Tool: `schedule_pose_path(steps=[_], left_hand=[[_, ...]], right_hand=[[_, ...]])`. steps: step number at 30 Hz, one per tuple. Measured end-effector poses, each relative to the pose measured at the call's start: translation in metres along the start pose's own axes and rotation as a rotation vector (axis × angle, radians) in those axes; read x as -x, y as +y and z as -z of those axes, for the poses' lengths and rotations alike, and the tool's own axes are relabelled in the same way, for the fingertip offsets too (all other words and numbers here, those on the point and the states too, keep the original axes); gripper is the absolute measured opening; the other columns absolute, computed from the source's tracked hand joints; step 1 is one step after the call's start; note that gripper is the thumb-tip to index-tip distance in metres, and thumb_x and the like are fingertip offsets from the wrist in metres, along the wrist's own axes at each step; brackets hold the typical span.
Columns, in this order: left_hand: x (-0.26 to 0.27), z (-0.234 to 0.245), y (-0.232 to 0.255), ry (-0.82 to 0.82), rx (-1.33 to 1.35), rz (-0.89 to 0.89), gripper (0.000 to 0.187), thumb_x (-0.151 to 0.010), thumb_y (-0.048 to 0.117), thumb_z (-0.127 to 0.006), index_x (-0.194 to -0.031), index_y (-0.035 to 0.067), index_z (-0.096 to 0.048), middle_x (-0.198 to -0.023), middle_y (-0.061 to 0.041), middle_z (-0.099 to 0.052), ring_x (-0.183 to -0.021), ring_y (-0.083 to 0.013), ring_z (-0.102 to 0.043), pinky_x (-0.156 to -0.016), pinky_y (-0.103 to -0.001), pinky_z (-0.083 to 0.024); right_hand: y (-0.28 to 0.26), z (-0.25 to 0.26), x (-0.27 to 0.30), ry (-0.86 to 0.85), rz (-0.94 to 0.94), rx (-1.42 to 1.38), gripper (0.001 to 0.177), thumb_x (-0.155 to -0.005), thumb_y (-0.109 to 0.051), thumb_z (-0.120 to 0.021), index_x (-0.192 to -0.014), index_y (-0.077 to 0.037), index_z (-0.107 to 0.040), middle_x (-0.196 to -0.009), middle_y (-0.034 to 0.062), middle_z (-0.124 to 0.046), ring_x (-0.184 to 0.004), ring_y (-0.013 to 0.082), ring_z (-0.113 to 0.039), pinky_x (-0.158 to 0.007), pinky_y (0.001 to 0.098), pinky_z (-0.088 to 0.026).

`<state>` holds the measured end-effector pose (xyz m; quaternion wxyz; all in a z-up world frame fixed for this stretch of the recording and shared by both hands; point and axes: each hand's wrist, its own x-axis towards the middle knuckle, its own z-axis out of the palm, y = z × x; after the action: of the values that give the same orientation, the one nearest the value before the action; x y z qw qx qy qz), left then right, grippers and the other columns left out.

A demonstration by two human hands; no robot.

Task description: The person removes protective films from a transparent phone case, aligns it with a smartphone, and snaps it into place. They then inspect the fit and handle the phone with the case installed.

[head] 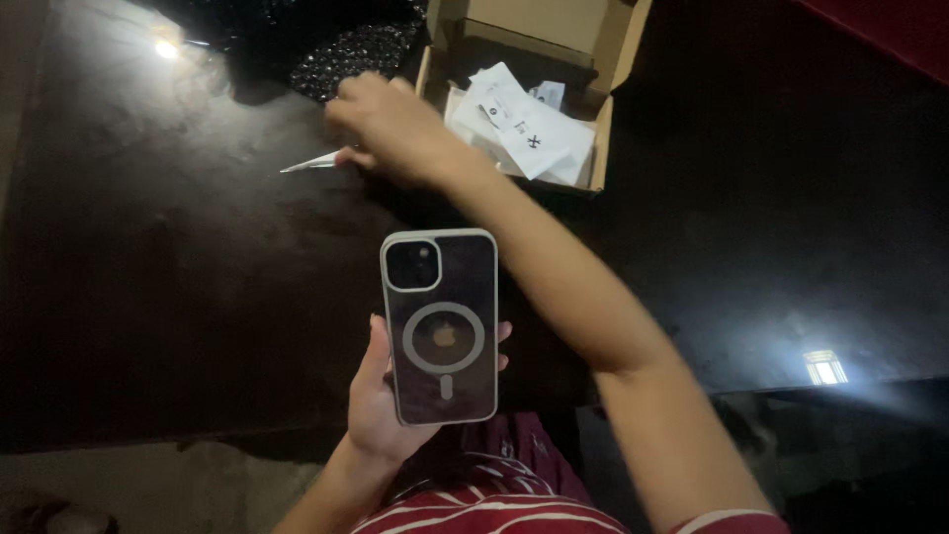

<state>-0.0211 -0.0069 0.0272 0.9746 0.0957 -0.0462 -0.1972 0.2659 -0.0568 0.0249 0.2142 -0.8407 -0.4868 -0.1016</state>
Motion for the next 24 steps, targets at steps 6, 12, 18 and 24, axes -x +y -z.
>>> schedule_pose_path(steps=[6,12,18,24], left_hand=[[0.007,0.001,0.007,-0.004,-0.023,0.011,0.078,-0.109,0.059,-0.021,-0.157,-0.001,-0.035,-0.153,-0.027,-0.047,-0.144,-0.0450,-0.045,-0.114,-0.057,-0.046],[0.002,0.000,0.004,-0.013,0.017,0.038,0.077,-0.109,0.059,-0.022,-0.156,-0.001,-0.036,-0.153,-0.027,-0.046,-0.143,-0.0443,-0.046,-0.114,-0.057,-0.046],[-0.008,-0.001,-0.006,0.007,0.193,0.118,0.075,-0.108,0.059,-0.030,-0.154,0.000,-0.039,-0.153,-0.028,-0.046,-0.142,-0.0424,-0.046,-0.116,-0.056,-0.044],[-0.015,-0.001,-0.019,-0.083,0.323,0.178,0.075,-0.107,0.060,-0.037,-0.156,0.003,-0.040,-0.155,-0.029,-0.045,-0.139,-0.0426,-0.049,-0.116,-0.055,-0.044]], right_hand=[[-0.015,-0.011,-0.011,-0.352,-0.194,-0.012,0.017,-0.086,-0.028,-0.078,-0.086,-0.013,-0.069,-0.103,0.0062,-0.064,-0.106,0.0261,-0.058,-0.089,0.0431,-0.046],[-0.023,0.039,0.019,-0.077,-0.094,0.111,0.018,-0.089,-0.021,-0.076,-0.092,-0.007,-0.067,-0.097,0.0105,-0.068,-0.098,0.0287,-0.066,-0.086,0.0455,-0.052],[0.026,0.111,0.092,-0.083,-0.636,0.133,0.019,-0.099,-0.022,-0.068,-0.106,-0.005,-0.068,-0.102,0.0124,-0.071,-0.097,0.0280,-0.069,-0.084,0.0429,-0.054],[0.020,0.134,0.143,0.124,-0.359,0.206,0.020,-0.097,-0.020,-0.071,-0.109,-0.004,-0.069,-0.104,0.0145,-0.067,-0.101,0.0335,-0.064,-0.083,0.0464,-0.052]])
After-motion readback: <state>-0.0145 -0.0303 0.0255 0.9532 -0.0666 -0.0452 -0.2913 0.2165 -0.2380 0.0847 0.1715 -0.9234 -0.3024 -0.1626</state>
